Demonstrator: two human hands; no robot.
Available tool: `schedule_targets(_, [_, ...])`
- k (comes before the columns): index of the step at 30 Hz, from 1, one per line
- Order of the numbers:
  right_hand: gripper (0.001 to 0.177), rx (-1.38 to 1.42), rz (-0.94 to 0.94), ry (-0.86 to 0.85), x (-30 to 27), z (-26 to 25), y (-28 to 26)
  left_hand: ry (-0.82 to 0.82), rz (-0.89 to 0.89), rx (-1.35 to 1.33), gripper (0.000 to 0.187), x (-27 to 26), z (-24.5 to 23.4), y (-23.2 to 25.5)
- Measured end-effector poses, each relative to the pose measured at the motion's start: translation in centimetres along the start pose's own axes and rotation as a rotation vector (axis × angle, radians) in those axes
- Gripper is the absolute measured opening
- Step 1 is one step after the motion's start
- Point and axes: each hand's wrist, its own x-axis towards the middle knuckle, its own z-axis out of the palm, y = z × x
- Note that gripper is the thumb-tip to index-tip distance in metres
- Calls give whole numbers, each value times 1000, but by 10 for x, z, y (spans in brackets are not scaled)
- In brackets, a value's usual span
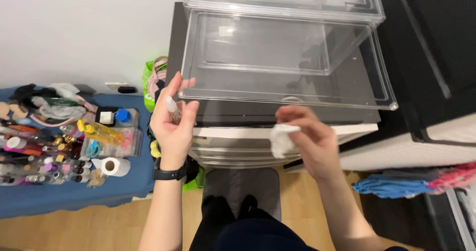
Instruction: The person cleans a clear plastic storage container by spraying liquid from a small bottle onto a white wipe and wiping the exterior and interior surfaces. The person repeatedly sprays and wipes different sections of the container, including the front, sides, and inside, while standing in a room with a table of cosmetics and a drawer unit.
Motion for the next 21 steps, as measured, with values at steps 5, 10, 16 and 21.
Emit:
schedule_targets(5, [12, -5, 330, 211, 50, -15, 57, 63, -97, 16, 47, 5, 0, -3])
schedule_targets(10, [18, -209, 182, 294, 157, -35, 114, 6, -38, 38, 59, 13, -14, -11])
schedule_targets(16, [18, -186, 37, 383, 291, -18, 199, -72, 270, 390, 75, 36, -27, -25])
schedule_targets(21, [13, -309, -206, 478, 393, 6, 235, -149, 289, 346, 101, 57, -23, -41])
